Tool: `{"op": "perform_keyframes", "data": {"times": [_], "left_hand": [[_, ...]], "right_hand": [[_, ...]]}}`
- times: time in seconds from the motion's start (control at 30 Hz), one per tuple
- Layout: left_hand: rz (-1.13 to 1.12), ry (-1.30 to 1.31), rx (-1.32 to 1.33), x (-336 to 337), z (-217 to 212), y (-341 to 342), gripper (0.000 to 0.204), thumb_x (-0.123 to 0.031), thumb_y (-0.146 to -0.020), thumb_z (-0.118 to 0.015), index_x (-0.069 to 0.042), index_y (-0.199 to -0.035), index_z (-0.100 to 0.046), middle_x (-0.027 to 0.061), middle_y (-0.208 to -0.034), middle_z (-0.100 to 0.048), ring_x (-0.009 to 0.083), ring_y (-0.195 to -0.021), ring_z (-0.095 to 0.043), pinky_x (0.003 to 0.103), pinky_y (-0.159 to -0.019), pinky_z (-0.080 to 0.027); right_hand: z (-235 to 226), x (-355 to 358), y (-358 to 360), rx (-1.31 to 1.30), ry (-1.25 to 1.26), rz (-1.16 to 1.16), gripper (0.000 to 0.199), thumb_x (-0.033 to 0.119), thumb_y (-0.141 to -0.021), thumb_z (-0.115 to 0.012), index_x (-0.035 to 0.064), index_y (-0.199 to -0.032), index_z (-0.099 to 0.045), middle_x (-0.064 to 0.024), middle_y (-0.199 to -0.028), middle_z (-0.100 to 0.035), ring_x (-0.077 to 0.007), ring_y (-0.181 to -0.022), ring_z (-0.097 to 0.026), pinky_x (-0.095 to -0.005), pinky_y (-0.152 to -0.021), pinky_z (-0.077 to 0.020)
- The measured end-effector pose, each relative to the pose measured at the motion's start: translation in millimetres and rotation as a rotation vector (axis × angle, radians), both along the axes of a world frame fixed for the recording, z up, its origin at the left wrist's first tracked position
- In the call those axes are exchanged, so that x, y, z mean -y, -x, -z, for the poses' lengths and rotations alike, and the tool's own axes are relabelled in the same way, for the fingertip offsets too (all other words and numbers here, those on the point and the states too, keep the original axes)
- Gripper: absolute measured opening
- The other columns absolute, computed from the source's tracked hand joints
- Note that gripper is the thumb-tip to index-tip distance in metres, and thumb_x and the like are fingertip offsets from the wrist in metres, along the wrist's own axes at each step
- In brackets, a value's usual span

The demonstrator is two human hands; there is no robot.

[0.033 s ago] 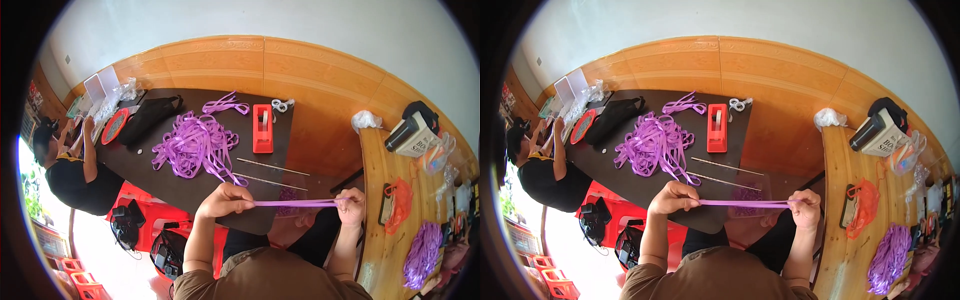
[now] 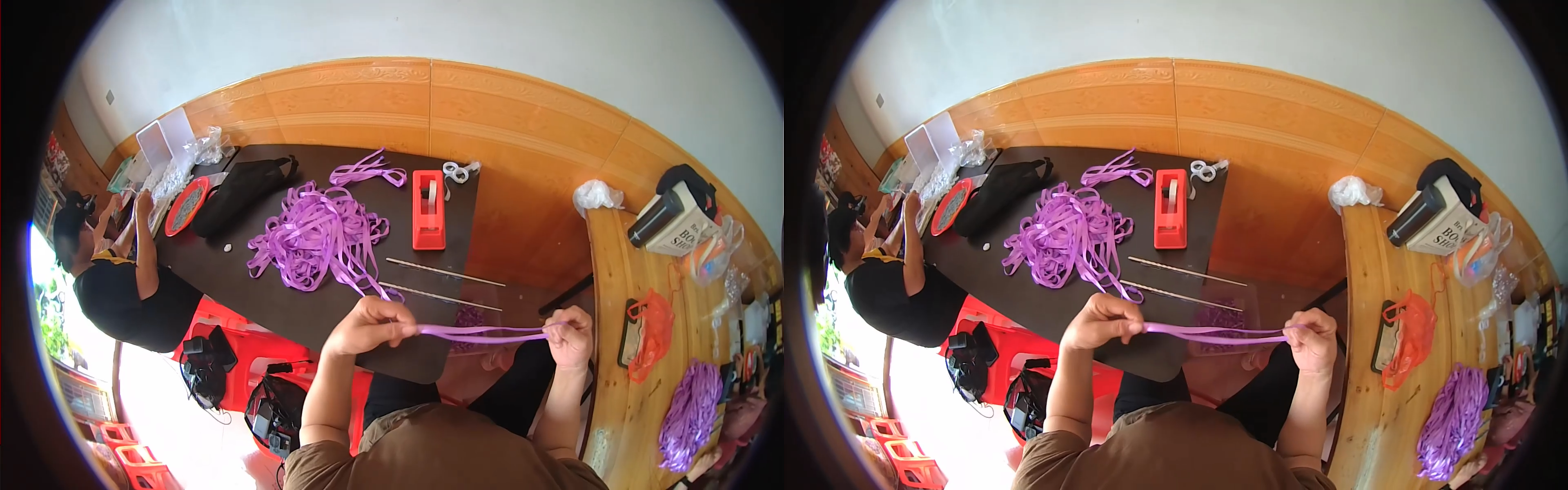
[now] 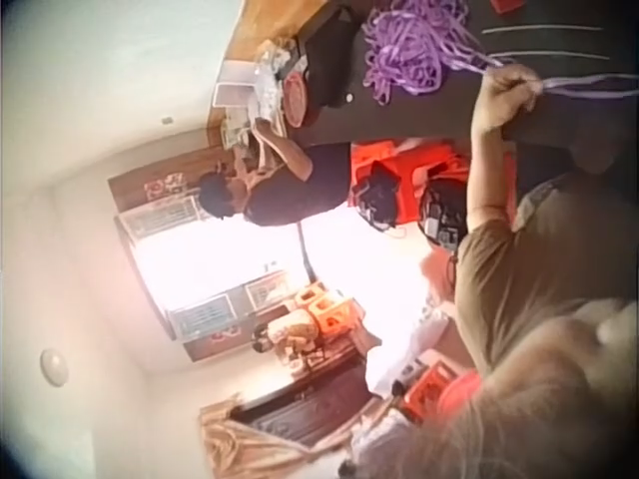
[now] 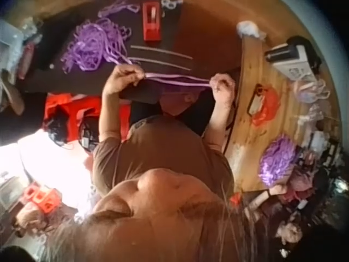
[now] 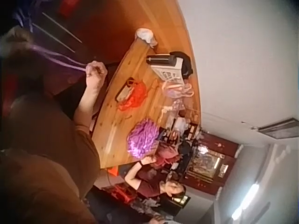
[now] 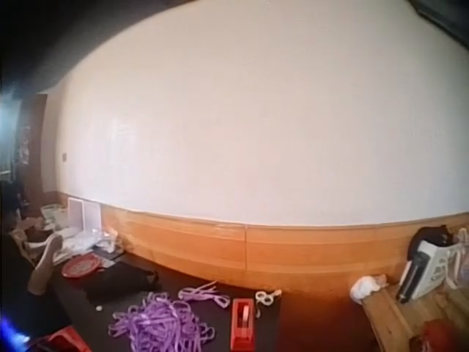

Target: The person is wrapping purple ribbon around a plastic template and securing them with pieces of tape to create loops.

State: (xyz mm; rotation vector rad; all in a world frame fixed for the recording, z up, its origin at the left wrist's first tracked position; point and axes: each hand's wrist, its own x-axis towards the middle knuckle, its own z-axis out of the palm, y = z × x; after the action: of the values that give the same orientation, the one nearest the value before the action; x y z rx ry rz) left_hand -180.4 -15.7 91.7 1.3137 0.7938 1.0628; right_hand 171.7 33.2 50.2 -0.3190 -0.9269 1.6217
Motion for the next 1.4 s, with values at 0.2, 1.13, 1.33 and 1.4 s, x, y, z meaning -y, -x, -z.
{"op": "perform_keyframes", "data": {"times": [0.2,1.13,1.33,1.4], "left_hand": [[0.091,0.075,-0.255,5,-10,-85,0.014,-0.012,-0.088,-0.058,0.000,-0.086,-0.065,-0.0013,-0.059,-0.054,0.0045,-0.054,-0.048,0.022,-0.049,-0.039],[-0.129,0.538,0.282,14,50,-151,0.017,-0.011,-0.090,-0.056,0.000,-0.102,-0.063,0.0025,-0.075,-0.062,0.0035,-0.055,-0.051,0.015,-0.045,-0.037],[-0.213,0.614,0.506,-7,103,-201,0.013,-0.014,-0.090,-0.057,-0.003,-0.093,-0.064,0.0037,-0.072,-0.064,0.0088,-0.054,-0.055,0.019,-0.048,-0.040],[-0.254,0.597,0.525,-20,115,-202,0.016,-0.017,-0.090,-0.057,-0.004,-0.095,-0.064,0.0036,-0.073,-0.064,0.0067,-0.053,-0.054,0.019,-0.044,-0.039]], "right_hand": [[-23,22,35,0.526,-0.218,0.006,0.057,0.005,-0.063,-0.075,0.0022,-0.116,-0.056,-0.0118,-0.126,-0.051,-0.0214,-0.117,-0.047,-0.0319,-0.091,-0.0385],[12,-1,35,1.199,-0.888,0.839,0.021,-0.002,-0.070,-0.062,0.0071,-0.089,-0.064,-0.0022,-0.073,-0.060,-0.0193,-0.065,-0.054,-0.0327,-0.061,-0.0347],[34,-45,31,1.309,-0.962,0.930,0.018,0.004,-0.072,-0.064,0.0096,-0.089,-0.065,-0.0004,-0.077,-0.058,-0.0202,-0.071,-0.053,-0.0345,-0.063,-0.0353],[34,-57,35,1.295,-0.991,0.888,0.020,0.005,-0.070,-0.065,0.0103,-0.089,-0.066,0.0003,-0.078,-0.058,-0.0197,-0.073,-0.053,-0.0345,-0.064,-0.0356]]}}
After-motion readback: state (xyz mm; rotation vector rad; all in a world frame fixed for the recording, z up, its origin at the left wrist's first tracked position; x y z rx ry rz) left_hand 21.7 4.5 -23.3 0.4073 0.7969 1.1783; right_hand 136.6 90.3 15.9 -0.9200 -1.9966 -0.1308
